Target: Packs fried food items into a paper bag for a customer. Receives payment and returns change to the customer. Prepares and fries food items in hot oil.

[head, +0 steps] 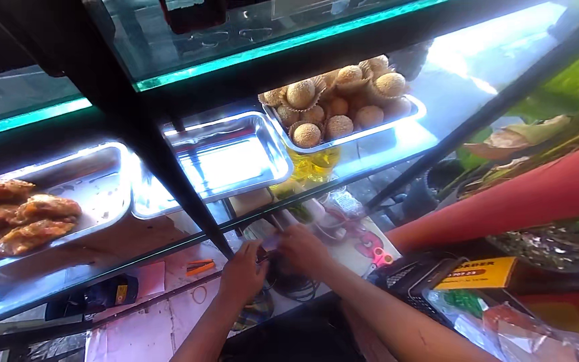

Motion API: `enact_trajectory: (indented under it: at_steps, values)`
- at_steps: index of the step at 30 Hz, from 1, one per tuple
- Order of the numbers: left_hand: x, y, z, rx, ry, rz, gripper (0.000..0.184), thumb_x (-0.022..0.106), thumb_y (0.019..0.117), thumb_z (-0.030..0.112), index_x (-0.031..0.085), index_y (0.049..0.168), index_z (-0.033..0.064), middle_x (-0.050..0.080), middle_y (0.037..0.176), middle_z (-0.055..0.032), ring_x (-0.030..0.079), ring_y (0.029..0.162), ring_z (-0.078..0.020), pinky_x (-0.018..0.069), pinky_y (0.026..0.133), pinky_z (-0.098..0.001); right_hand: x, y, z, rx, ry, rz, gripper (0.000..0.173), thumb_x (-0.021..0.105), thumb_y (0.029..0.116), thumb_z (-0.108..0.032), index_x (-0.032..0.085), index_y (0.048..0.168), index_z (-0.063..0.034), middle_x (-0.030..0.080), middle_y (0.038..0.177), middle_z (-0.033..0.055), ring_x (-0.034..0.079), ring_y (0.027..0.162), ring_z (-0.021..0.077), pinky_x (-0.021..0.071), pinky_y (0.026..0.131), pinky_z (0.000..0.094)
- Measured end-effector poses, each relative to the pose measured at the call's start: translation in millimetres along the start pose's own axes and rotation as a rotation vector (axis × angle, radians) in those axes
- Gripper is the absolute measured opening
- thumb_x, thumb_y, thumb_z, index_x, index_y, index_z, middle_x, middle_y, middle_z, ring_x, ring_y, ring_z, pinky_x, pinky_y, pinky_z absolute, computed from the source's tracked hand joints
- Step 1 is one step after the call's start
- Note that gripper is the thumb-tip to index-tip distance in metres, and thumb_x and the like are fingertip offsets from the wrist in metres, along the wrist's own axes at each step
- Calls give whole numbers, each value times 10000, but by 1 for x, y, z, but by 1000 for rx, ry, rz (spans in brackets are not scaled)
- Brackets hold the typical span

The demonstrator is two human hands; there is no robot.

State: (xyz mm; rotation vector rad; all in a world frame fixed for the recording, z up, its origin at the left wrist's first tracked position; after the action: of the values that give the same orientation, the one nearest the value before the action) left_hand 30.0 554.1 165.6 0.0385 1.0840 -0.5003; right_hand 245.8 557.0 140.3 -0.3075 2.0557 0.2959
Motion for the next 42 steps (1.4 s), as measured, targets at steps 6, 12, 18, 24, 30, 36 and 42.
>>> enact_trajectory:
  at_steps: [6,12,18,24,30,36,42]
  values:
    - [9,-30,-8,156,-346,190,418,722,935,452,688,1295,243,718,1127,72,670,1042,-86,586,905,-346,-33,-16,-28,-23,545,-177,179,746,953,-309,763,930,-132,688,970,-36,656,898,45,585,824,257]
    - [17,-47,-25,-158,-923,-17,319,783,914,221,695,1167,48,753,927,-52,733,830,-170,631,780,-337,-13,-2,-21,99,618,-135,333,602,1045,-348,711,866,-90,656,841,3,630,758,96,560,706,306]
    - [38,-52,-48,-436,-1079,-3,234,694,961,209,656,1046,-4,710,926,-124,704,841,-217,605,765,-387,5,65,2,214,-89,-268,413,580,1028,-405,661,1327,-131,657,1325,120,666,1155,341,551,943,586]
    - [48,-57,-49,-497,-1277,165,351,679,934,96,596,1245,-46,718,1069,-189,730,948,-267,628,842,-423,19,84,9,229,-103,-314,330,594,1018,-409,701,1257,-208,712,1217,91,674,1149,323,549,934,605]
    - [52,-44,-43,-443,-1122,192,396,776,919,166,624,1245,-2,746,1070,-121,738,973,-199,631,869,-369,-14,57,10,224,165,-157,285,621,1025,-354,700,1238,-183,733,955,74,711,898,277,577,829,593]
    - [32,-23,-7,-364,-986,173,268,720,973,244,689,1142,38,756,987,-83,740,910,-176,627,843,-371,-57,-6,21,261,452,63,208,661,1018,-263,723,1177,-143,662,739,18,623,630,149,564,628,404]
    - [36,-9,7,-328,-1096,261,288,680,993,190,649,1197,-11,735,1020,-124,722,937,-205,613,851,-390,-51,-52,1,232,903,185,208,732,937,-296,674,862,-111,671,964,33,638,770,151,564,630,329]
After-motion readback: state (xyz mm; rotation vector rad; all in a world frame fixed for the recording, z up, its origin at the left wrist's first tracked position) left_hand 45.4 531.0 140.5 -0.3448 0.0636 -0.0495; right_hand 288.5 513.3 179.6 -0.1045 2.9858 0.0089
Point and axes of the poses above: each hand's wrist, its own y-axis towards the middle knuckle, its own x-axis out of the palm, z = x × y, the point moved 1 cm from there along y, towards the middle knuckle
